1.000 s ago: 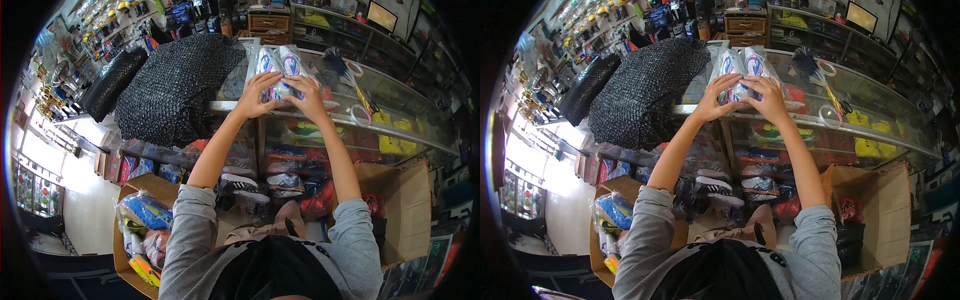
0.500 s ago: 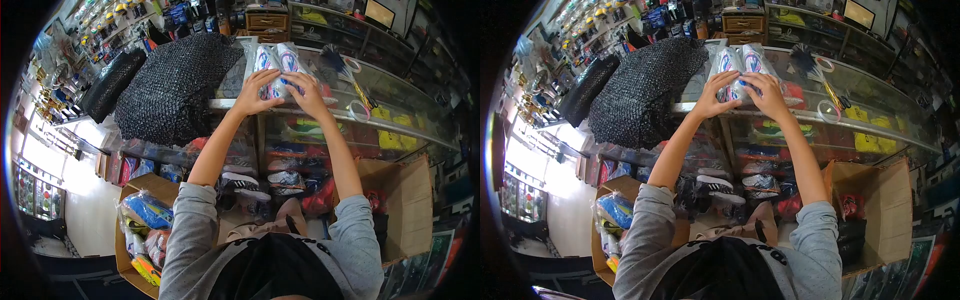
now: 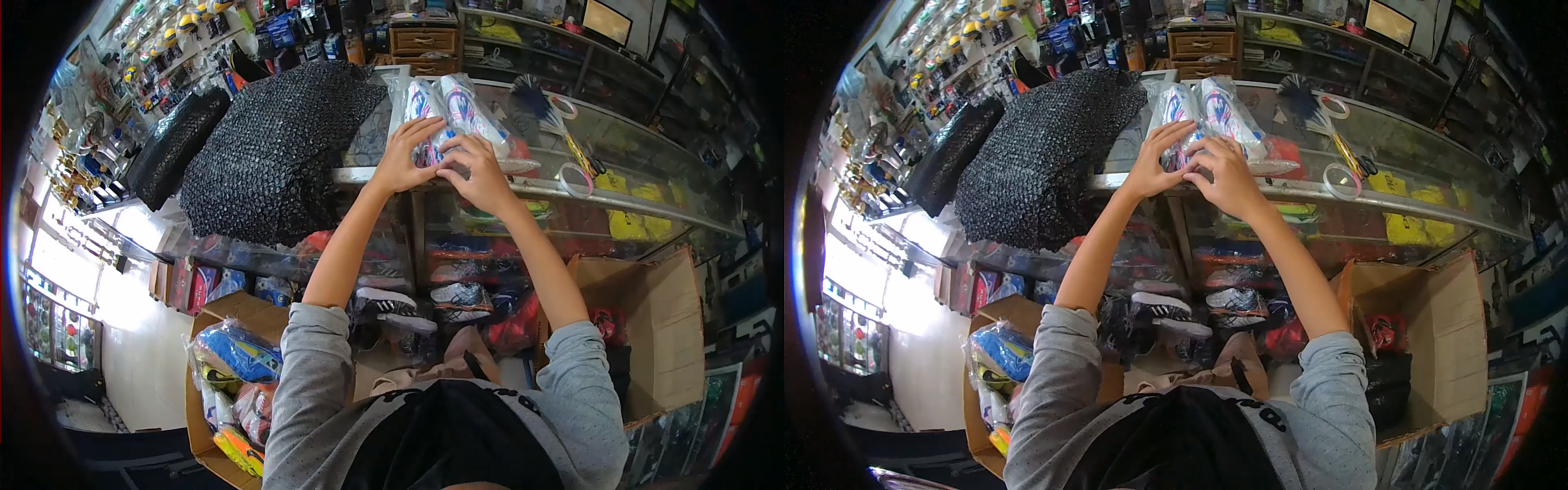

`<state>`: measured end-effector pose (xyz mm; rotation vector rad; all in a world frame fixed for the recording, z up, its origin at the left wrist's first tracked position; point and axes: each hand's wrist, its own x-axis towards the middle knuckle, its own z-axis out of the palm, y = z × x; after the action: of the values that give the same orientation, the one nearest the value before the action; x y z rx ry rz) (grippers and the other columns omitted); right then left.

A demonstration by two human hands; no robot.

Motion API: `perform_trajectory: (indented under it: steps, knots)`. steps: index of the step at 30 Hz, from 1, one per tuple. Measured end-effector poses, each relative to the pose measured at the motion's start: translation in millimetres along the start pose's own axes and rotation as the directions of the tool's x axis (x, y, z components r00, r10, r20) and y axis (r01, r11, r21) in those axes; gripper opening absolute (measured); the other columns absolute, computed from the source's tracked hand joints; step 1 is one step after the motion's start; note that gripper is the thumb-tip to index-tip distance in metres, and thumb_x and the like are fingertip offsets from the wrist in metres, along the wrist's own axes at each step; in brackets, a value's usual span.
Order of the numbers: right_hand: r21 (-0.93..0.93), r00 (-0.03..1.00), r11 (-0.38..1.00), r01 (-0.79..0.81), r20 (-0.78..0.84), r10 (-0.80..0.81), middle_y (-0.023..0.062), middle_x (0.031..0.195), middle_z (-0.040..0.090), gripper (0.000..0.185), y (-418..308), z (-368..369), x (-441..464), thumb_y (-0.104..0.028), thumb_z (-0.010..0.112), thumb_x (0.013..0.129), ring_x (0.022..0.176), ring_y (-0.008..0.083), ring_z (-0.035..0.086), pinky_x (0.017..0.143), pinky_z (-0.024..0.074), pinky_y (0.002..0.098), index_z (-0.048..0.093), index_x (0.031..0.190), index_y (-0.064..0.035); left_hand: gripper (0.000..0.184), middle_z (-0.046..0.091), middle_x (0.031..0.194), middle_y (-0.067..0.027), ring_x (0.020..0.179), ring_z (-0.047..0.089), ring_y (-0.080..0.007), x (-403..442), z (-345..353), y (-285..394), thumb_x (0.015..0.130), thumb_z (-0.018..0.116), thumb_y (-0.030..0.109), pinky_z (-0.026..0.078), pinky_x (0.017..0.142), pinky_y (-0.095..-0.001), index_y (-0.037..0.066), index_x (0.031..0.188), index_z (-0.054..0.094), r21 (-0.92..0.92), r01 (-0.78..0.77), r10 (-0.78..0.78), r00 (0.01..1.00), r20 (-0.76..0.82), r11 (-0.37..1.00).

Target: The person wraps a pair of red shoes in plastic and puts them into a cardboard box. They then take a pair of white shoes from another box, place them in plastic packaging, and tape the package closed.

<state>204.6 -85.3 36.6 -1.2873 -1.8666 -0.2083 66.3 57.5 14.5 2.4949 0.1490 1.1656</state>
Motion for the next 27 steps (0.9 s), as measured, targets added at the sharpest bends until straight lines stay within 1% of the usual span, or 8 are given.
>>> perform_trajectory:
  steps: [6, 10, 12, 14, 18, 19, 23, 27]
  knots:
    - [0.223, 0.991, 0.971, -0.08, -0.091, 0.103, 0.0067, 0.1, 0.06, 0.011, -15, -5, -27, -0.009, 0.069, 0.078, 0.101, 0.0264, 0.056, 0.095, 0.0364, 0.0384, 0.061, 0.085, -0.0049, 0.064, 0.054, 0.136, -0.0086, 0.129, 0.044, -0.0319, 0, 1, -1, 0.073, 0.073, 0.033, 0.03, 0.109, -0.045, 0.012, 0.132, 0.056, 0.005, 0.028, -0.028, 0.999, -0.018, 1.0]
    - [0.059, 0.989, 0.995, -0.081, -0.119, 0.088, 0.0068, 0.1, 0.06, 0.015, 4, -25, -57, -0.01, 0.07, 0.078, 0.103, 0.0281, 0.055, 0.095, 0.0364, 0.0384, 0.061, 0.088, -0.0061, 0.066, 0.054, 0.137, -0.0083, 0.131, 0.042, -0.0315, 0, 1, 1, 0.074, 0.073, 0.039, 0.03, 0.108, -0.0456, 0.012, 0.132, 0.056, 0.015, 0.025, -0.025, 1.0, -0.015, 1.0]
    - [-0.199, 0.964, 0.972, -0.124, -0.257, 0.07, 0.0067, 0.102, 0.061, 0.024, 24, -38, -62, -0.012, 0.072, 0.077, 0.104, 0.0285, 0.055, 0.096, 0.0357, 0.0398, 0.06, 0.098, -0.0084, 0.068, 0.053, 0.138, -0.008, 0.132, 0.042, -0.0304, -1, -1, 4, 0.074, 0.072, 0.042, 0.028, 0.109, -0.0463, 0.012, 0.133, 0.056, 0.034, 0.039, -0.039, 0.999, -0.013, 0.999]
    - [-0.248, 0.962, 0.962, -0.111, -0.27, 0.041, 0.0066, 0.103, 0.062, 0.034, 45, -44, -65, -0.015, 0.073, 0.078, 0.104, 0.0282, 0.056, 0.1, 0.0343, 0.042, 0.058, 0.108, -0.01, 0.069, 0.052, 0.139, -0.0073, 0.132, 0.042, -0.0284, -1, -3, 9, 0.074, 0.072, 0.045, 0.024, 0.11, -0.0496, 0.013, 0.133, 0.055, 0.115, 0.078, -0.08, 0.997, 0.014, 0.99]
    - [-0.171, 0.971, 0.975, -0.143, -0.213, 0.105, 0.0044, 0.095, 0.064, 0.038, 76, -43, -67, -0.015, 0.072, 0.079, 0.1, 0.0267, 0.058, 0.104, 0.0322, 0.045, 0.056, 0.113, -0.0102, 0.041, 0.059, 0.125, -0.0026, 0.127, 0.046, -0.0225, 16, 8, 47, 0.078, 0.072, 0.036, 0.02, 0.11, -0.0538, 0.014, 0.111, 0.064, 0.409, 0.01, 0.014, 0.998, -0.054, 0.913]
    - [-0.101, 0.969, 0.981, -0.168, -0.199, 0.146, 0.0042, 0.092, 0.063, 0.038, 81, -42, -66, -0.013, 0.072, 0.078, 0.098, 0.0267, 0.059, 0.103, 0.0327, 0.0452, 0.056, 0.113, -0.01, 0.033, 0.06, 0.122, -0.0015, 0.125, 0.049, -0.0213, 21, 17, 55, 0.076, 0.076, 0.032, 0.018, 0.112, -0.0526, 0.014, 0.101, 0.064, 0.363, -0.04, 0.055, 0.998, -0.029, 0.931]
    - [0.1, 0.95, 0.973, -0.206, -0.219, 0.224, 0.0051, 0.084, 0.062, 0.039, 87, -38, -62, -0.006, 0.071, 0.078, 0.089, 0.026, 0.061, 0.094, 0.0418, 0.0417, 0.055, 0.114, -0.0093, 0.039, 0.064, 0.114, 0.0001, 0.118, 0.054, -0.0207, 39, 44, 68, 0.074, 0.076, 0.038, 0.018, 0.112, -0.0542, 0.014, 0.102, 0.064, 0.459, -0.13, 0.103, 0.991, 0.085, 0.879]
    - [0.244, 0.92, 0.928, -0.28, -0.208, 0.332, 0.0072, 0.083, 0.062, 0.041, 92, -32, -60, -0.003, 0.071, 0.078, 0.084, 0.0252, 0.062, 0.081, 0.0477, 0.0355, 0.054, 0.114, -0.0085, 0.042, 0.065, 0.112, 0.0011, 0.114, 0.057, -0.0198, 46, 53, 64, 0.076, 0.075, 0.038, 0.018, 0.112, -0.0543, 0.015, 0.109, 0.063, 0.475, -0.018, -0.023, 0.997, 0.08, 0.88]
